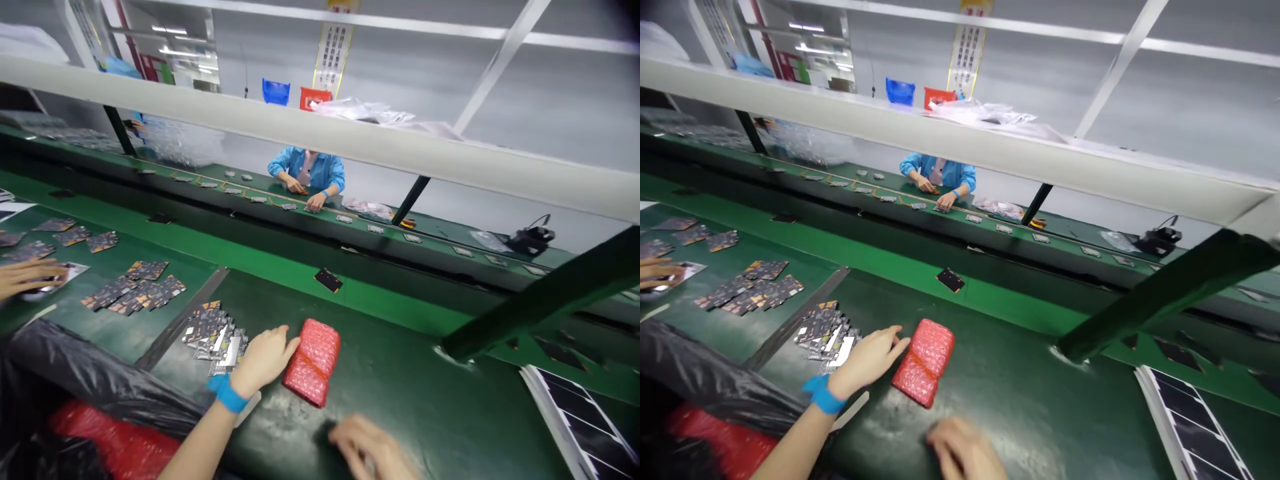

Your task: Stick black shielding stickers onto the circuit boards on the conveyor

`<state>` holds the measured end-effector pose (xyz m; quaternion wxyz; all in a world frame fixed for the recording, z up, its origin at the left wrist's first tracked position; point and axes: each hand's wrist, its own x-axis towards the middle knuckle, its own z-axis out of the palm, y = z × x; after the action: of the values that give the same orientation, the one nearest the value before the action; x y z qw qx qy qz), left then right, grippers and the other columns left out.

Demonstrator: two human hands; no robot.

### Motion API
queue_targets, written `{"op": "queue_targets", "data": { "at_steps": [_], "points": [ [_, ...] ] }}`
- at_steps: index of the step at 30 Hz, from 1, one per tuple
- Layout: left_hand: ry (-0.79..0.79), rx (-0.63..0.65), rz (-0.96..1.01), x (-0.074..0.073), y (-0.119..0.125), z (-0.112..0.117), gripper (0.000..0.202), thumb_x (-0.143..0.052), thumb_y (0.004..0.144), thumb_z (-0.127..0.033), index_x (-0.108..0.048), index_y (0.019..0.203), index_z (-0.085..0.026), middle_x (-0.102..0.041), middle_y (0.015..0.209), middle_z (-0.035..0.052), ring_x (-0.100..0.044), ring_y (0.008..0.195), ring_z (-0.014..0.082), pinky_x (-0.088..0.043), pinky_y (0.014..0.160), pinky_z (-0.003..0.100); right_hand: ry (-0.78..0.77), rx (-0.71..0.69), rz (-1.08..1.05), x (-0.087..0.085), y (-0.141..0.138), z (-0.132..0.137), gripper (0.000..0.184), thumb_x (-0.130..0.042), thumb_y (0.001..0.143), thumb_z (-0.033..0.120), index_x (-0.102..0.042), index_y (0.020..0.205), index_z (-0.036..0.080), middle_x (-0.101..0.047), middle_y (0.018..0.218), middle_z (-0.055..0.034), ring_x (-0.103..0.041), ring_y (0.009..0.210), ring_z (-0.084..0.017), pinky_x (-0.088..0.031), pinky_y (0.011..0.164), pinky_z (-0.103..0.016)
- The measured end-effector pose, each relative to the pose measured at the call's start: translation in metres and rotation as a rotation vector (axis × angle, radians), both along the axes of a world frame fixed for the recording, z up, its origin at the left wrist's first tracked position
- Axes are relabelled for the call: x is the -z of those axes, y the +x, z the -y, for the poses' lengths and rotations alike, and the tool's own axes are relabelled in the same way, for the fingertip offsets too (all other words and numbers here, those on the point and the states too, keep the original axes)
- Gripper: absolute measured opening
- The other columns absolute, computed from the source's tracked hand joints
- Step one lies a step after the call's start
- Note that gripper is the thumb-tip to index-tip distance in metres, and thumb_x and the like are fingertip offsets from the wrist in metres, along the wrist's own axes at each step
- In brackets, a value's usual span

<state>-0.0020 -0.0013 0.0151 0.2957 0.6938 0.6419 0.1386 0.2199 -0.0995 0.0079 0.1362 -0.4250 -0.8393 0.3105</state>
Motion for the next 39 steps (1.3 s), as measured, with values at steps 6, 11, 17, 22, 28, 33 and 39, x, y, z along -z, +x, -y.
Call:
{"op": "queue_targets", "data": {
  "at_steps": [6,11,17,22,28,33,39],
  "points": [
    [-0.137,0.018,0.055,0.017,0.036,-0.048,0.033,-0.065,0.089,-0.044,-0.065,0.1,-0.013,-0.068,0.099,0.0062,-0.066,0.093,0.0206,-0.054,0.088,0.042,0.22,0.22,-0.006,0.027,-0.034,-0.081,0.023,-0.049,0.095,0.014,-0.072,0.092,0.018,-0.069,0.091,-0.007,-0.069,0.082,-0.021,-0.055,0.076,-0.031],
    [-0.118,-0.05,0.359,0.034,0.036,-0.042,0.032,-0.06,0.094,-0.042,-0.066,0.092,-0.011,-0.067,0.089,0.0024,-0.066,0.085,0.0195,-0.057,0.079,0.036,0.345,0.227,0.045,0.032,-0.04,-0.082,0.019,-0.054,0.093,0.013,-0.07,0.101,0.019,-0.068,0.1,-0.008,-0.067,0.09,-0.022,-0.054,0.08,-0.031],
    [0.015,-0.199,0.602,0.038,0.029,-0.027,0.023,-0.06,0.094,-0.035,-0.064,0.1,-0.013,-0.067,0.099,0.0052,-0.064,0.095,0.0199,-0.051,0.094,0.043,0.37,0.156,0.098,0.025,-0.056,-0.082,0.012,-0.062,0.079,0.007,-0.066,0.079,0.018,-0.065,0.085,-0.0067,-0.062,0.081,-0.024,-0.051,0.072,-0.035],
    [0.024,-0.29,0.784,0.025,0.023,-0.041,0.022,-0.063,0.092,-0.033,-0.064,0.101,-0.013,-0.067,0.099,0.005,-0.064,0.096,0.0203,-0.05,0.094,0.043,0.378,0.084,0.114,0.01,-0.056,-0.075,0.007,-0.057,0.078,0.011,-0.061,0.078,0.016,-0.06,0.085,-0.0083,-0.056,0.08,-0.025,-0.045,0.071,-0.037],
    [-0.13,-0.433,1.069,0.01,0.002,-0.061,0.027,-0.058,0.096,-0.038,-0.063,0.102,-0.012,-0.067,0.09,0.0037,-0.065,0.074,0.0141,-0.057,0.072,0.031,0.413,-0.129,0.099,-0.018,-0.016,-0.084,0.009,-0.052,0.078,0.012,-0.057,0.08,0.02,-0.06,0.097,-0.0058,-0.051,0.083,-0.02,-0.041,0.075,-0.033],
    [-0.166,-0.554,1.175,0.008,0.001,-0.071,0.03,-0.057,0.096,-0.041,-0.063,0.094,-0.011,-0.065,0.083,0.0022,-0.063,0.067,0.012,-0.056,0.065,0.028,0.402,-0.218,0.118,-0.018,-0.015,-0.095,0.011,-0.049,0.079,0.011,-0.054,0.074,0.021,-0.061,0.083,-0.0023,-0.052,0.073,-0.018,-0.041,0.07,-0.03],
    [0.078,-0.589,1.175,0.017,0.038,-0.071,0.043,-0.047,0.098,-0.049,-0.055,0.123,-0.014,-0.065,0.113,0.0097,-0.067,0.093,0.0191,-0.057,0.083,0.038,0.364,-0.419,0.149,0.004,-0.075,-0.063,0.007,-0.062,0.078,0.023,-0.057,0.074,0.021,-0.065,0.077,0.0003,-0.057,0.066,-0.016,-0.039,0.055,-0.025]
  ]
}}
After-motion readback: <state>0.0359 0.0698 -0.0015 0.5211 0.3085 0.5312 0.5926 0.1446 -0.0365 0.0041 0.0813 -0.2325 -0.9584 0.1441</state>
